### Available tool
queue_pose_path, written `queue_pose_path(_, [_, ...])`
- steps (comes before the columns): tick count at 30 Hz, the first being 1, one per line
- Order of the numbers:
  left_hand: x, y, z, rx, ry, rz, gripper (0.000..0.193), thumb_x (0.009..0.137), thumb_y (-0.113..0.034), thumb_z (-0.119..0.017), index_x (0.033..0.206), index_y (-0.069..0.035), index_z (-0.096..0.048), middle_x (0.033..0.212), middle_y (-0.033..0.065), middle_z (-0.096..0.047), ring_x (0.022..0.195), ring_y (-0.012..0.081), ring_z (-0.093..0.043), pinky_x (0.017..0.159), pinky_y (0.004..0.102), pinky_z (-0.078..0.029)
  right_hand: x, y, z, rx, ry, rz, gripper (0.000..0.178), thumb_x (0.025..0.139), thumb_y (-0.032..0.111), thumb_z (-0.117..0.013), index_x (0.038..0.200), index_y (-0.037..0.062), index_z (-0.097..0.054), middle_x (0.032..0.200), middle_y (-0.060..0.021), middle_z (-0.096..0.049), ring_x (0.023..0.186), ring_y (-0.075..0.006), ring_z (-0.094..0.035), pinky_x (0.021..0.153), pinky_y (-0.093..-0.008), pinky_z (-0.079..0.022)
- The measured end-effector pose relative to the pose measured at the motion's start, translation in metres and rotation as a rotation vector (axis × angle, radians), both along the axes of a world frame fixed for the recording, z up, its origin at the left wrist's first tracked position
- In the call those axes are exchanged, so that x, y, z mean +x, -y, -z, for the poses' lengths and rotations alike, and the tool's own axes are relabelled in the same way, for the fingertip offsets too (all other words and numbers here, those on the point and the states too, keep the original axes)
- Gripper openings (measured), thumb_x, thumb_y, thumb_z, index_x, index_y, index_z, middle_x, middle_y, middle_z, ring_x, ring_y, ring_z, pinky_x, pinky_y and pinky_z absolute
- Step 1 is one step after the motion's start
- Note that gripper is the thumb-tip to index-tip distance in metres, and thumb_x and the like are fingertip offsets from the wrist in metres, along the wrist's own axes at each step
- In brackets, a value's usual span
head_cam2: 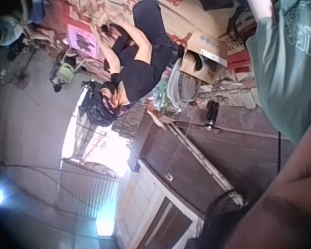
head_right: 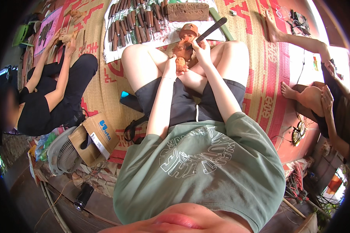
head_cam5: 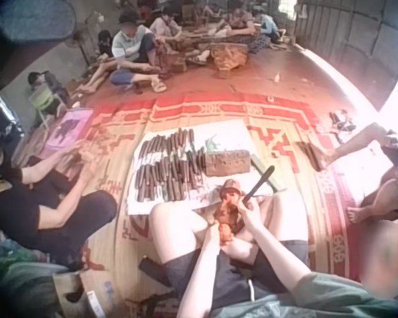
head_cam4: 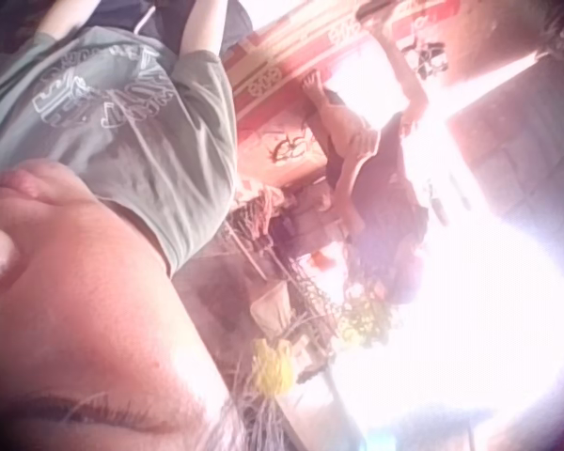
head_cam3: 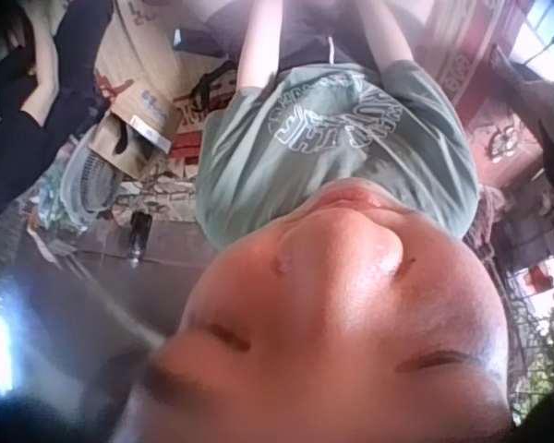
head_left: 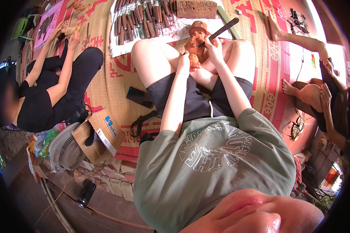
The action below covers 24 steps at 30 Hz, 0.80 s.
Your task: The person sits on a mat and carves a small wooden object using a knife. They hold the wood in their left hand and use the knife in their right hand to shape the piece, occasionally rotating it to access different sides.
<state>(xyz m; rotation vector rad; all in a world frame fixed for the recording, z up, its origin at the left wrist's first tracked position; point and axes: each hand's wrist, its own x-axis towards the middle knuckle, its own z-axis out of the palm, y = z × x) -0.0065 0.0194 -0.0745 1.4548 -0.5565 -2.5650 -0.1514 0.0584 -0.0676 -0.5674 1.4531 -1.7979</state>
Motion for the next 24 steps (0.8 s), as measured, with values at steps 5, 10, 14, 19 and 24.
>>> queue_pose_path(5, [0.001,-0.002,0.005,-0.052,-0.007,-0.002,0.059,0.091,-0.053,-0.027,0.090,0.000,-0.054,0.063,0.0129,-0.061,0.049,0.0259,-0.062,0.033,0.0272,-0.044,0.007,0.000,-0.009,-0.050,-0.087,-0.058,0.005,0.085,0.005,-0.056,0.089,0.0067,-0.054,0.079,0.0048,-0.053,0.067,-0.0032,-0.046,0.061,-0.0168,-0.037])
queue_pose_path(10, [0.000,0.001,0.008,-0.015,-0.030,0.009,0.059,0.091,-0.054,-0.028,0.096,0.000,-0.051,0.065,0.0148,-0.061,0.051,0.0278,-0.062,0.033,0.0280,-0.045,0.010,0.001,-0.010,0.056,-0.165,-0.045,0.007,0.085,0.008,-0.058,0.089,0.0046,-0.054,0.076,0.0026,-0.053,0.065,-0.0048,-0.048,0.053,-0.0199,-0.040])
queue_pose_path(14, [-0.001,0.000,0.006,0.017,-0.017,0.013,0.059,0.091,-0.054,-0.027,0.091,-0.001,-0.053,0.062,0.0126,-0.061,0.047,0.0258,-0.062,0.032,0.0273,-0.043,0.007,-0.003,-0.001,0.000,-0.180,-0.020,0.007,0.085,0.010,-0.058,0.090,0.0059,-0.055,0.071,0.0044,-0.052,0.058,-0.0024,-0.043,0.048,-0.0180,-0.034])
queue_pose_path(19, [0.001,0.001,0.019,-0.041,-0.029,0.017,0.059,0.091,-0.054,-0.027,0.091,-0.001,-0.052,0.062,0.0137,-0.060,0.047,0.0257,-0.062,0.031,0.0279,-0.044,0.014,-0.007,-0.006,0.104,-0.222,-0.081,0.007,0.085,0.010,-0.058,0.090,0.0059,-0.055,0.071,0.0045,-0.052,0.057,-0.0024,-0.043,0.049,-0.0174,-0.034])
queue_pose_path(24, [0.000,0.001,0.006,-0.018,-0.017,-0.002,0.058,0.091,-0.053,-0.027,0.093,0.000,-0.052,0.062,0.0142,-0.060,0.047,0.0257,-0.062,0.031,0.0279,-0.044,0.011,-0.001,0.000,0.032,-0.138,0.024,0.009,0.085,0.010,-0.059,0.091,0.0056,-0.056,0.073,0.0037,-0.053,0.057,-0.0024,-0.043,0.049,-0.0174,-0.034])
